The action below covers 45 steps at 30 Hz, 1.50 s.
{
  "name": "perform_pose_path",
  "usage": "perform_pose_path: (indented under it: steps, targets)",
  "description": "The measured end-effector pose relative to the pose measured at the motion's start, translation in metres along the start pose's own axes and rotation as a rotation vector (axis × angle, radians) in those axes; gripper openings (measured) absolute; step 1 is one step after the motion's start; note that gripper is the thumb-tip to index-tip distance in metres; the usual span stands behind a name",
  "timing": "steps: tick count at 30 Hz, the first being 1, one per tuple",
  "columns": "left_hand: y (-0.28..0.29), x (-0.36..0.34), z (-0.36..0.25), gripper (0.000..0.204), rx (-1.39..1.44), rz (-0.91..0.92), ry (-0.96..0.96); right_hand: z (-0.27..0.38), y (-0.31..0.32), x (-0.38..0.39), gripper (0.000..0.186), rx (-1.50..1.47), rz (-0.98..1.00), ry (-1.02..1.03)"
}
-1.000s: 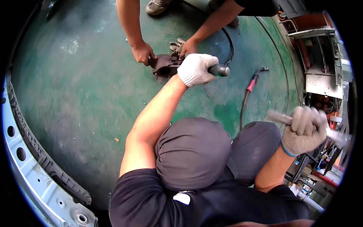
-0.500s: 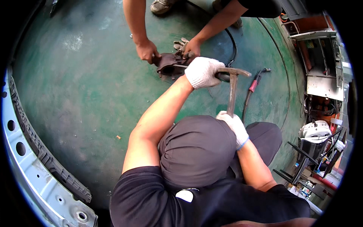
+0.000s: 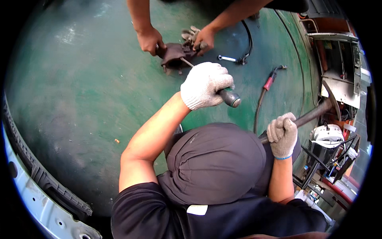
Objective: The person sits on the floor and uses a wrench to loosen bolts on a brake caliper. They then retrieve a hammer and punch, and repeatedly strike the punch to remove a pin from the caliper. The person briefly walks to a nearby car to retrieve a tool before returning to continue the repair.
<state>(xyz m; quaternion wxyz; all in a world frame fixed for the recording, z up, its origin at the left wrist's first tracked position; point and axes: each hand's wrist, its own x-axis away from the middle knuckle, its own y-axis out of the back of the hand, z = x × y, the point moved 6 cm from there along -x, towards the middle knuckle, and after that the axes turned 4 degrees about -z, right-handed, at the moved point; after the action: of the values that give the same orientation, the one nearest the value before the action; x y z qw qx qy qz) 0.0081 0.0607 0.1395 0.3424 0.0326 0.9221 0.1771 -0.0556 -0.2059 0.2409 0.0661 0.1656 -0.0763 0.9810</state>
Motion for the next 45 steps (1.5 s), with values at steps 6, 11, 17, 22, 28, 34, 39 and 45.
perform_pose_path:
  steps: [6, 11, 17, 22, 28, 34, 39, 45]
  targets:
    - [0.028, -0.01, 0.024, 0.026, 0.181, -0.384, 0.058, -0.009, 0.006, -0.006, 0.02, 0.06, -0.017, -0.053]
    - [0.079, 0.007, 0.07, 0.02, 0.54, -0.806, 0.321, -0.016, 0.015, -0.006, 0.027, 0.134, -0.023, -0.091]
    - [0.154, 0.084, 0.081, 0.043, 0.781, -1.207, 0.458, -0.015, 0.016, -0.006, 0.032, 0.128, -0.001, -0.102]
    - [0.116, 0.096, 0.083, 0.039, 0.747, -1.279, 0.524, -0.024, 0.014, -0.012, 0.034, 0.16, 0.029, -0.133]
    - [0.099, 0.06, 0.069, 0.015, 0.651, -1.069, 0.387, -0.025, 0.018, -0.01, 0.03, 0.194, -0.024, -0.141]
    - [0.086, 0.034, 0.064, 0.008, 0.643, -0.96, 0.263, -0.026, 0.018, -0.01, 0.029, 0.187, -0.019, -0.168]
    - [0.079, 0.026, 0.067, 0.013, 0.6, -0.927, 0.221, -0.027, 0.017, -0.009, 0.025, 0.177, -0.035, -0.176]
    - [0.073, 0.016, 0.067, 0.014, 0.436, -0.861, 0.211, -0.026, 0.015, -0.007, 0.021, 0.166, -0.025, -0.171]
